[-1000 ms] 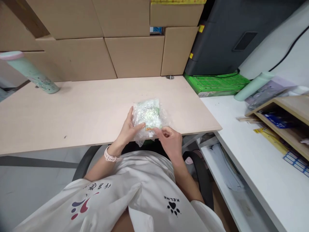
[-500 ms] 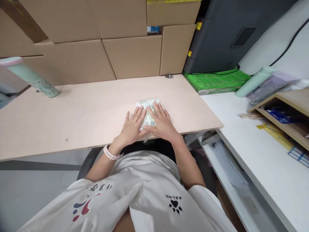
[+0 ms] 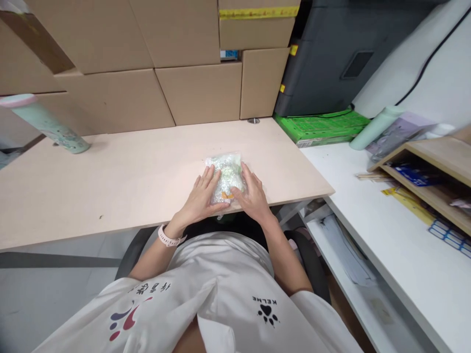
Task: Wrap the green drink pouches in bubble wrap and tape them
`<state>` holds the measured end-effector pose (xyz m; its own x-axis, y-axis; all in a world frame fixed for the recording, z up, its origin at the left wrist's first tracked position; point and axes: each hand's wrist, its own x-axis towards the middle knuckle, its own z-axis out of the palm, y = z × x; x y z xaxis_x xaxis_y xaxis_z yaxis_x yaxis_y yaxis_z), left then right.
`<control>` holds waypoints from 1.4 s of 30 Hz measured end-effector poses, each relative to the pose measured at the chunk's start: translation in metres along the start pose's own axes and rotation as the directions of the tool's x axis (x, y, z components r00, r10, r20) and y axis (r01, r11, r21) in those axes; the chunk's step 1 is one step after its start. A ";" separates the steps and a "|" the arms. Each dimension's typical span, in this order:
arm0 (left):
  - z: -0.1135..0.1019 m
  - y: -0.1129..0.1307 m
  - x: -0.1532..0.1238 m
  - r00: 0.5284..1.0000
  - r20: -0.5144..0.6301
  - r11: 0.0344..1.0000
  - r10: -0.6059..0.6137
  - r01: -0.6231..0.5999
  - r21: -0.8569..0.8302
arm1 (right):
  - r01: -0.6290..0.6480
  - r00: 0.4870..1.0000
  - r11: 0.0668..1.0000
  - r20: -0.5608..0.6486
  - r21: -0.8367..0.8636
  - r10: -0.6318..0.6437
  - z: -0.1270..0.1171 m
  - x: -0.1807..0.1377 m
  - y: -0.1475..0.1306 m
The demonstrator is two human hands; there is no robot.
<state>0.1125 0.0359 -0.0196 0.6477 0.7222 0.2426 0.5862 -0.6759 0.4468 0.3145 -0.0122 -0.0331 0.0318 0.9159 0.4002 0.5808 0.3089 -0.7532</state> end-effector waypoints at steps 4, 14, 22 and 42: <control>-0.005 0.007 -0.003 0.995 -0.070 0.904 -0.068 0.032 -0.426 | -0.001 0.993 0.968 -0.118 0.253 0.031 -0.004 0.001 -0.027; -0.013 0.021 -0.027 0.930 0.156 0.193 -0.333 0.229 -0.954 | 0.366 0.858 0.928 0.358 0.073 -0.367 0.032 0.026 -0.092; -0.007 0.018 -0.035 0.907 -0.319 0.869 -0.275 0.092 -0.487 | 0.113 0.990 0.994 -0.082 0.001 -0.113 0.016 0.012 -0.050; 0.022 0.010 -0.012 0.670 -0.598 0.801 -0.440 -0.008 -0.599 | 0.273 0.912 0.955 0.348 -0.118 -0.218 0.022 0.073 -0.051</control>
<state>0.1214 0.0177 -0.0368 -0.1154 0.8693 0.4807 0.1734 -0.4588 0.8714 0.2688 0.0448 0.0231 -0.3807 0.8569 0.3474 0.6593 0.5150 -0.5478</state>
